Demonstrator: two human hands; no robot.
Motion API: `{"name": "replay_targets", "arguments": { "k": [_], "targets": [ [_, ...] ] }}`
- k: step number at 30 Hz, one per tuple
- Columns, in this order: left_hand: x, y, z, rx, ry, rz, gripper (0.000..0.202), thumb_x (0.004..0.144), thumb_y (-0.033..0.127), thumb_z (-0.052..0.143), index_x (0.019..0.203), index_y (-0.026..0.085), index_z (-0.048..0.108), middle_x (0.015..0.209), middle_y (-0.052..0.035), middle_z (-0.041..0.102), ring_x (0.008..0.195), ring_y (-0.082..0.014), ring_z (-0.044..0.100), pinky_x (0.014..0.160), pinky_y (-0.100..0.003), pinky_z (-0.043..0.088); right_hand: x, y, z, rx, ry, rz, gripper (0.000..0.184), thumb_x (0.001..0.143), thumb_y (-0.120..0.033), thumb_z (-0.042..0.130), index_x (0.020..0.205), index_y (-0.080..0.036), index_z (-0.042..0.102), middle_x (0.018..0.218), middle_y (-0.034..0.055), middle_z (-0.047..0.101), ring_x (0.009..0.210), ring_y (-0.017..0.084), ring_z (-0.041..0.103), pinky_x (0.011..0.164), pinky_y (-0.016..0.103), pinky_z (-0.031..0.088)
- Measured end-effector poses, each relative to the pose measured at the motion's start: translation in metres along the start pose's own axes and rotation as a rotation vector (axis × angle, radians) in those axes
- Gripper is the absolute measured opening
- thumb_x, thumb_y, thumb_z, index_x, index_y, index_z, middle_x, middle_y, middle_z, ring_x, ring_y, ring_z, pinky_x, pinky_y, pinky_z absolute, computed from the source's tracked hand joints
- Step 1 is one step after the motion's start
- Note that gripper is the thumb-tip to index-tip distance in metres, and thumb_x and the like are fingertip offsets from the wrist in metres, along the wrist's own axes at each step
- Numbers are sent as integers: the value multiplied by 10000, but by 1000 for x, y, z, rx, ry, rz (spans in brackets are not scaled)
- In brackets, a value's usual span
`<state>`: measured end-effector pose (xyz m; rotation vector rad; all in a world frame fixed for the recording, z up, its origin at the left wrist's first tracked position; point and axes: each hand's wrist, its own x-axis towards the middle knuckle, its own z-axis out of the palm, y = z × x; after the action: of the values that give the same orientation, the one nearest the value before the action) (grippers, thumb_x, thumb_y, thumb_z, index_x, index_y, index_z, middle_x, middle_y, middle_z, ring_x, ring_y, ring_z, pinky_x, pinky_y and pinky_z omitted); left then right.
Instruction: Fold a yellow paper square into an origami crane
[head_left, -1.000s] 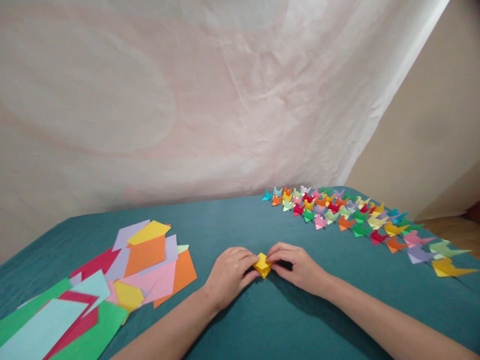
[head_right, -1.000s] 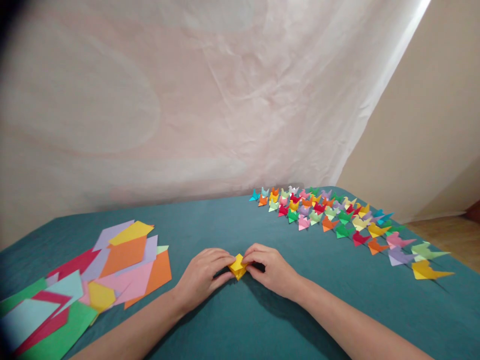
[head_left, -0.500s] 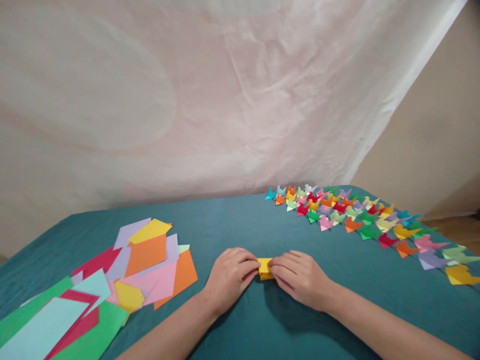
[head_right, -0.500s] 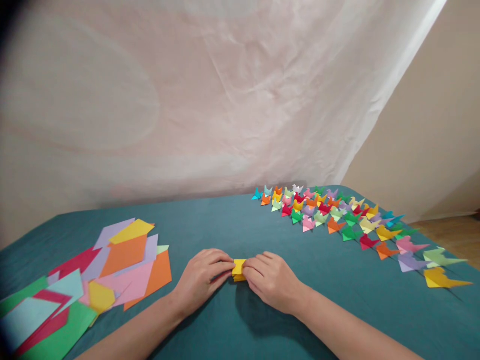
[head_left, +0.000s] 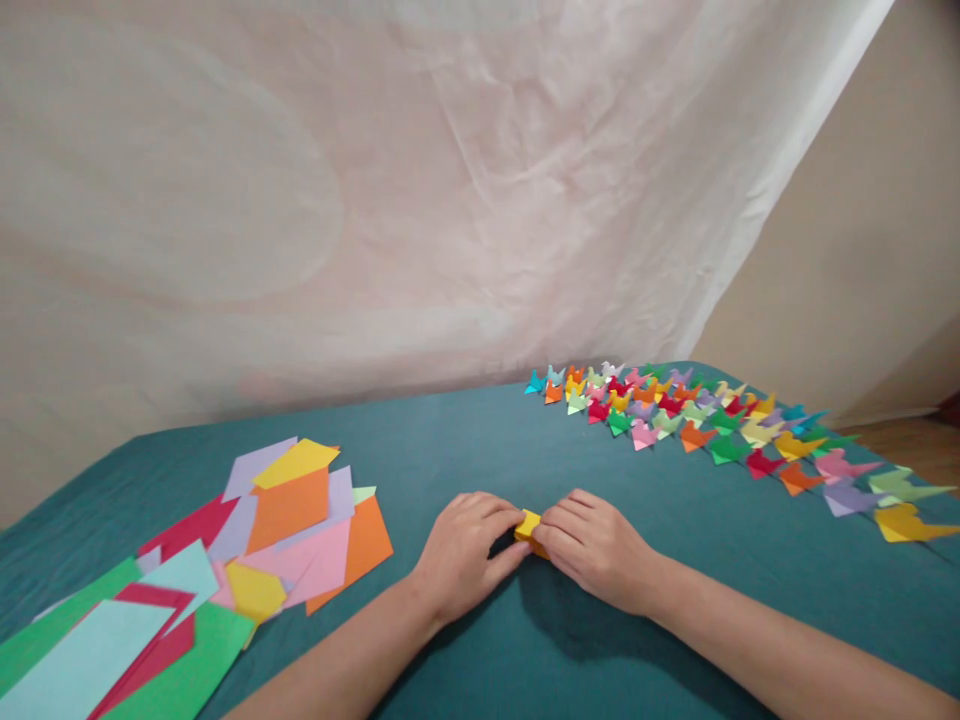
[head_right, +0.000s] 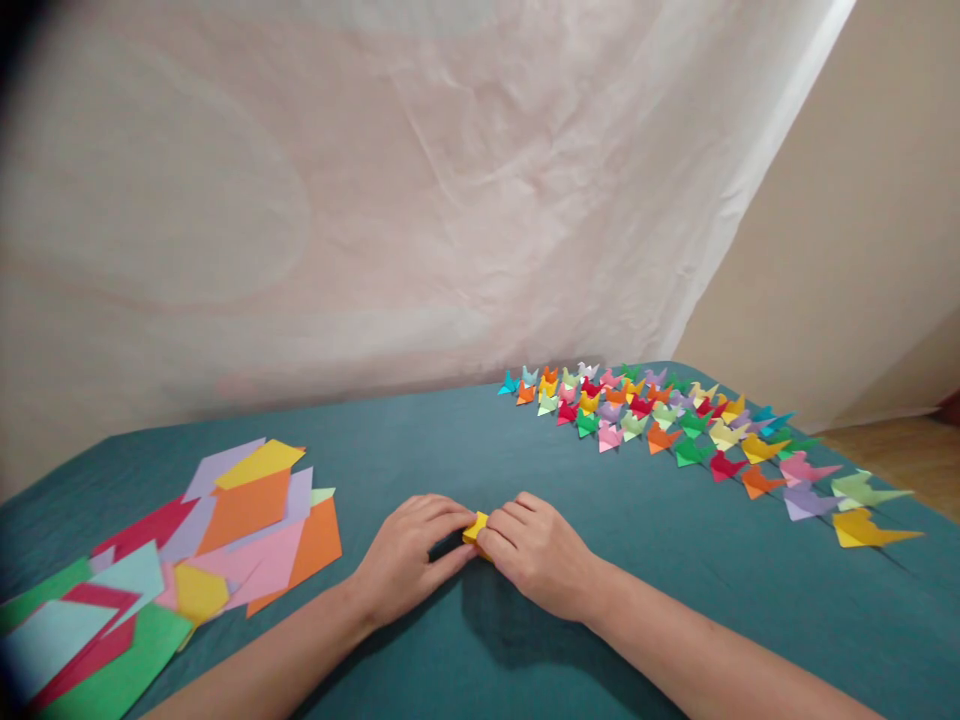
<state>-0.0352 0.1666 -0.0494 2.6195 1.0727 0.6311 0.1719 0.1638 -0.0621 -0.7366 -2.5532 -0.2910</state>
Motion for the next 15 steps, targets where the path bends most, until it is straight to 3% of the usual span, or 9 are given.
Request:
{"name": "replay_targets", "arguments": {
  "k": [7, 15],
  "targets": [
    [1, -7, 4, 6, -7, 4, 194, 879, 281, 533, 1047, 232, 616, 1029, -26, 656, 949, -187, 572, 836, -321, 441, -2, 3, 4, 73, -60, 99, 118, 896, -192, 472, 887, -177, 588, 815, 41, 597, 741, 157, 516, 663, 304, 315],
    [2, -6, 3, 20, -27, 33, 183, 894, 266, 507, 1000, 252, 655, 1014, -20, 647, 941, -188, 562, 832, -326, 440, -3, 6, -1, 135, -121, 104, 132, 858, -181, 511, 926, -192, 624, 851, 51, 598, 769, 167, 514, 686, 311, 332]
  ]
}}
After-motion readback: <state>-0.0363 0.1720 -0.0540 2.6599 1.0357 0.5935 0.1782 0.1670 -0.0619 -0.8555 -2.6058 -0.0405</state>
